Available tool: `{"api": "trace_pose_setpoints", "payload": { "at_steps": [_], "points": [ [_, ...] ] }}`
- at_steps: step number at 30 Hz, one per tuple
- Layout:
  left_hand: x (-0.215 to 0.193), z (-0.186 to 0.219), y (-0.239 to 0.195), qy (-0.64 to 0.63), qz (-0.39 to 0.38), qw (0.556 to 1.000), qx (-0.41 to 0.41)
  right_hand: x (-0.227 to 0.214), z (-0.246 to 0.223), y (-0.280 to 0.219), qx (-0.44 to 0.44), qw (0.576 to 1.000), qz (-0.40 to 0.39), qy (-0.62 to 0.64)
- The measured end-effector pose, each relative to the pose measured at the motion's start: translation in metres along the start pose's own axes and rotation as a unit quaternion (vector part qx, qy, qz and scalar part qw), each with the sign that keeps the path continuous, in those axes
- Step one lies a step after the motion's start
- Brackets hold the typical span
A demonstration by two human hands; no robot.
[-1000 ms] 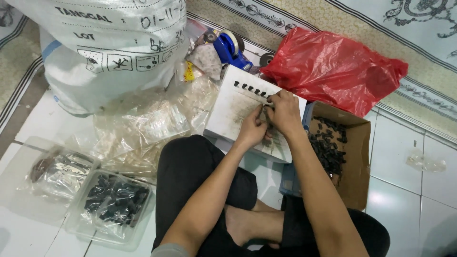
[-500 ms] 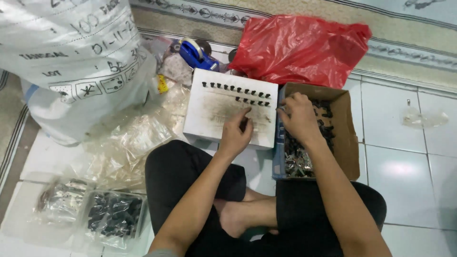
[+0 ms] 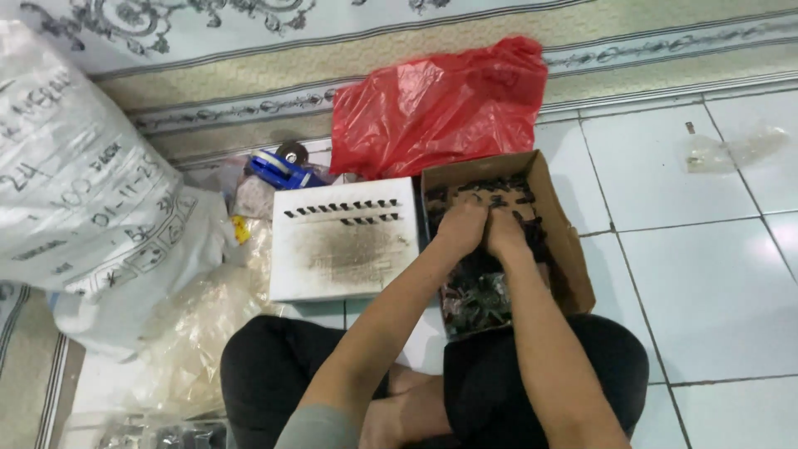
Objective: Assembling or sorting small black components from a box into a slotted tray while sitting on the floor.
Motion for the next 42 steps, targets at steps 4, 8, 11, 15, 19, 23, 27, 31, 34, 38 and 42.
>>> {"api": "trace_pose_setpoints", "payload": {
  "at_steps": [4, 8, 11, 15, 19, 23, 27, 31, 34, 38, 42],
  "points": [
    [0.049, -0.028, 0.052, 0.023, -0.119, 0.993, -0.015, 0.003, -0.008, 0.014, 0.0, 0.996, 0.069, 0.049],
    [0.046, -0.032, 0.066, 0.119, -0.162, 0.979, -0.015, -0.029, -0.028, 0.015, 0.007, 0.994, 0.091, 0.064],
    [0.03, -0.021, 0.07, 0.093, -0.213, 0.971, -0.047, -0.022, -0.017, 0.027, 0.03, 0.988, 0.109, 0.101],
    [0.069, -0.043, 0.073, 0.178, -0.108, 0.978, 0.016, -0.013, -0.009, 0.035, 0.066, 0.98, 0.097, 0.16],
    [0.036, -0.031, 0.059, -0.077, -0.156, 0.983, -0.05, -0.012, -0.01, 0.031, 0.063, 0.978, 0.101, 0.172],
    [0.021, -0.021, 0.052, -0.042, -0.112, 0.993, 0.011, -0.002, 0.002, 0.033, 0.111, 0.968, 0.106, 0.198],
    [0.038, -0.031, 0.051, -0.141, -0.175, 0.969, -0.102, 0.028, 0.033, 0.056, 0.061, 0.933, 0.21, 0.286],
    [0.073, -0.043, 0.041, -0.115, -0.172, 0.967, -0.145, 0.038, 0.052, 0.051, 0.102, 0.926, 0.173, 0.319],
    [0.106, -0.047, 0.042, -0.18, -0.159, 0.948, -0.208, 0.03, 0.051, 0.037, 0.159, 0.915, 0.157, 0.336],
    [0.097, -0.026, 0.036, -0.277, -0.145, 0.905, -0.287, 0.054, 0.099, 0.065, 0.201, 0.921, 0.092, 0.321],
    [0.107, -0.027, 0.031, -0.328, -0.129, 0.887, -0.3, 0.035, 0.092, 0.037, 0.231, 0.877, 0.18, 0.38]
  ]
}}
Point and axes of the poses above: each hand's wrist, its own y-axis towards the middle knuckle, its own x-axis out of the palm, z = x × y, the point moved 1 cm from there along y, towards the middle knuckle, and after that the axes turned 12 degrees about -x, right-handed, at the moved point
